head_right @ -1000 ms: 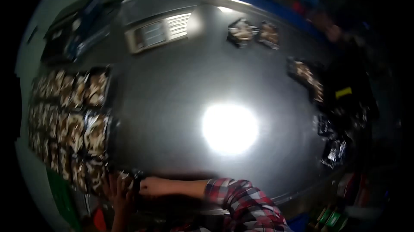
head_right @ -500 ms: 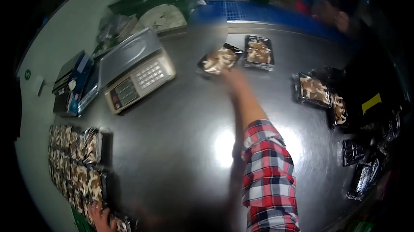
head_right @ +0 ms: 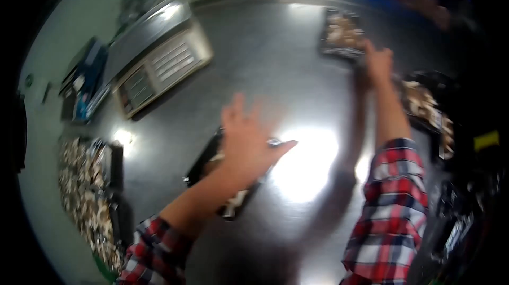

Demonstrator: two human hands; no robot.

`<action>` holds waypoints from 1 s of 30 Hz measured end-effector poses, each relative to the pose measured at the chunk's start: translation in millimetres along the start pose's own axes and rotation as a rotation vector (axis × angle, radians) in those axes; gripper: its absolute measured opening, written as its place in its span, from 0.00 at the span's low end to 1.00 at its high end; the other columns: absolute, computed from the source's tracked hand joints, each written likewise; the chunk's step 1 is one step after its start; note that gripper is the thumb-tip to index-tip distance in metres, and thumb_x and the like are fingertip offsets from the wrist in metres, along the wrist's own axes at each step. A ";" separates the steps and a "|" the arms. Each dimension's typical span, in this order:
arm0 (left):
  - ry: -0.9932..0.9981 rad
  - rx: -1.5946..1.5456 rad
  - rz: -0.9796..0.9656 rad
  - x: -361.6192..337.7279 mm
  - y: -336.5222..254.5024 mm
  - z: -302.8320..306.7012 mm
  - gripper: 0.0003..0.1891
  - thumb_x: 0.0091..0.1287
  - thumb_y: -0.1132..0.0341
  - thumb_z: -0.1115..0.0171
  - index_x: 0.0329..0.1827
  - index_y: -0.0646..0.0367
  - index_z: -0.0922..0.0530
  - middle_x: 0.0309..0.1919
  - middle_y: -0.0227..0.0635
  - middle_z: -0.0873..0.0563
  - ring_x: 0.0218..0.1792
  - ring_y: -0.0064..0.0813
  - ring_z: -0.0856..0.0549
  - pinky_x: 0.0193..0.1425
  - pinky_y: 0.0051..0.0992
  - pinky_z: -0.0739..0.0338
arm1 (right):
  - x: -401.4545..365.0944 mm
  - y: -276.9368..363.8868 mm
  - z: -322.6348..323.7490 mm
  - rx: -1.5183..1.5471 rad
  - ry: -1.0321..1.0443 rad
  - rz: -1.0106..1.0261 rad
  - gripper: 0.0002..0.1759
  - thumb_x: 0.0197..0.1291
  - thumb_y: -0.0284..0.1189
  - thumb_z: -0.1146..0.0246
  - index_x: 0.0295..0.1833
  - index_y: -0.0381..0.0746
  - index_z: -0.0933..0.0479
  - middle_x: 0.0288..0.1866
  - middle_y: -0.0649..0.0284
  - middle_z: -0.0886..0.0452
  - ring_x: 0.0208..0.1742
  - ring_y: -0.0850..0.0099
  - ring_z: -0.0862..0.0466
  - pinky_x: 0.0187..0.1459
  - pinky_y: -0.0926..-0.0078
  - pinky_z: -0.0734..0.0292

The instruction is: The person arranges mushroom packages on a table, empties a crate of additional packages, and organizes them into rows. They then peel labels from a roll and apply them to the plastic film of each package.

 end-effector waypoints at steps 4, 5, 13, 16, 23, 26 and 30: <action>0.389 -0.037 0.023 -1.2 -0.4 -13.0 0.28 0.57 0.39 0.45 0.41 0.56 0.17 0.45 0.42 0.21 0.62 0.49 0.35 0.64 0.55 0.48 | -11.7 20.0 -75.6 0.030 0.555 0.467 0.16 0.61 0.28 0.52 0.52 0.41 0.24 0.28 0.57 0.22 0.31 0.65 0.22 0.34 0.68 0.28; 0.291 -0.069 -0.033 -8.2 -4.5 -7.8 0.27 0.56 0.39 0.45 0.36 0.57 0.17 0.42 0.41 0.20 0.62 0.48 0.34 0.64 0.56 0.50 | -25.7 11.5 -76.5 0.332 0.660 -0.004 0.16 0.64 0.35 0.50 0.50 0.38 0.23 0.23 0.65 0.25 0.24 0.73 0.26 0.26 0.72 0.31; 0.230 0.037 0.164 -142.6 65.1 73.2 0.24 0.55 0.45 0.41 0.38 0.59 0.19 0.50 0.42 0.21 0.60 0.46 0.31 0.64 0.55 0.47 | -243.6 50.5 64.4 0.567 0.745 0.051 0.13 0.63 0.31 0.46 0.26 0.42 0.36 0.15 0.70 0.35 0.12 0.83 0.36 0.13 0.83 0.42; 0.123 0.149 0.529 -199.0 164.5 117.6 0.23 0.59 0.44 0.45 0.47 0.51 0.20 0.53 0.38 0.23 0.60 0.45 0.33 0.67 0.52 0.53 | -324.6 63.4 96.5 0.648 0.870 -0.062 0.13 0.62 0.28 0.45 0.24 0.43 0.37 0.15 0.72 0.36 0.12 0.84 0.37 0.13 0.85 0.44; 0.101 0.333 0.602 -350.4 180.7 212.3 0.38 0.54 0.39 0.39 0.66 0.47 0.34 0.68 0.47 0.41 0.68 0.55 0.46 0.66 0.56 0.52 | -461.0 161.2 102.7 0.606 1.074 -0.003 0.11 0.60 0.27 0.46 0.26 0.37 0.33 0.18 0.68 0.34 0.22 0.79 0.35 0.23 0.77 0.38; 0.322 0.241 0.520 -388.6 136.1 212.0 0.40 0.50 0.39 0.37 0.67 0.43 0.35 0.70 0.45 0.45 0.68 0.57 0.47 0.67 0.58 0.54 | -526.6 202.7 52.8 0.649 1.078 0.131 0.11 0.57 0.30 0.45 0.29 0.32 0.31 0.21 0.54 0.29 0.24 0.66 0.30 0.28 0.67 0.34; 0.209 0.387 0.512 -429.0 157.0 217.3 0.36 0.52 0.41 0.38 0.65 0.38 0.33 0.69 0.41 0.41 0.68 0.57 0.46 0.66 0.59 0.54 | -605.8 321.2 58.6 0.583 1.074 0.350 0.13 0.55 0.31 0.46 0.34 0.30 0.29 0.31 0.41 0.24 0.35 0.43 0.24 0.38 0.55 0.30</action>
Point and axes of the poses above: each hand's wrist, its own x-axis towards the middle knuckle, its own z-axis out of the back of the hand, y = z × x, the point moved 9 cm from there along x, towards the middle knuckle
